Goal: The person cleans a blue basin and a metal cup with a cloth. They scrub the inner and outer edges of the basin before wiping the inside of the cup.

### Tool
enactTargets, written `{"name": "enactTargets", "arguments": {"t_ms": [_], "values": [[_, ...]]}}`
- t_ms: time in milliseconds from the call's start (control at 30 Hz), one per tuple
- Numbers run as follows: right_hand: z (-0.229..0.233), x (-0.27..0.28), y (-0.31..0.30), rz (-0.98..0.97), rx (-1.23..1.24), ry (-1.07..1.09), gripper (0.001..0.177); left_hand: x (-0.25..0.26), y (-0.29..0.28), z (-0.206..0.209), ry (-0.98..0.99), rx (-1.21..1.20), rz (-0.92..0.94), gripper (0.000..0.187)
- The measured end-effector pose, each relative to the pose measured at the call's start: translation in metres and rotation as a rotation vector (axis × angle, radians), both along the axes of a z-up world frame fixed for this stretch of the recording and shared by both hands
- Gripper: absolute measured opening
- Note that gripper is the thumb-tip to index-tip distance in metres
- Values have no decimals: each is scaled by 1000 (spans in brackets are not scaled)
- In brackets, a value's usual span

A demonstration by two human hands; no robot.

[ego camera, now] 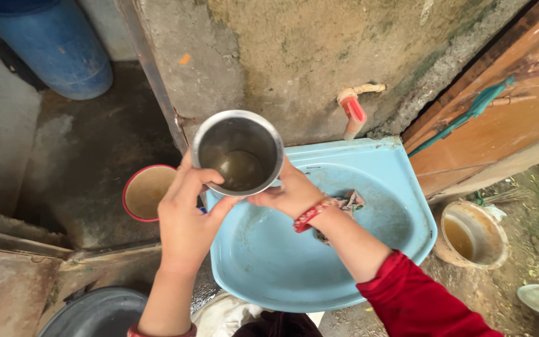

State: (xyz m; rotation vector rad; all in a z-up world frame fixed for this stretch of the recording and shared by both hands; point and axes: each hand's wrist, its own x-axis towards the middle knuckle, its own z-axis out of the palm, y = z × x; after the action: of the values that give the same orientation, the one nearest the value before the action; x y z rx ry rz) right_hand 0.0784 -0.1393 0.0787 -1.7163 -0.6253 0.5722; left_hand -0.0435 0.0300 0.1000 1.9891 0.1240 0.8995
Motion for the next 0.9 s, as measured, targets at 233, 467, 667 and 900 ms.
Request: {"name": "enactTargets", "arguments": {"t_ms": [233, 467, 667, 900], "values": [[-16, -6, 3, -42, -46, -105, 93, -9, -9, -1, -24, 123, 15, 56], [-19, -8, -3, -52, -97, -157, 87, -11, -20, -7, 19, -52, -9, 76], [-4, -11, -7, -56, -35, -108, 91, -12, -21, -4, 49, -70, 3, 70], [-14, -15, -15, -56, -49, 8, 75, -14, -19, -3, 60, -70, -46, 61]]}}
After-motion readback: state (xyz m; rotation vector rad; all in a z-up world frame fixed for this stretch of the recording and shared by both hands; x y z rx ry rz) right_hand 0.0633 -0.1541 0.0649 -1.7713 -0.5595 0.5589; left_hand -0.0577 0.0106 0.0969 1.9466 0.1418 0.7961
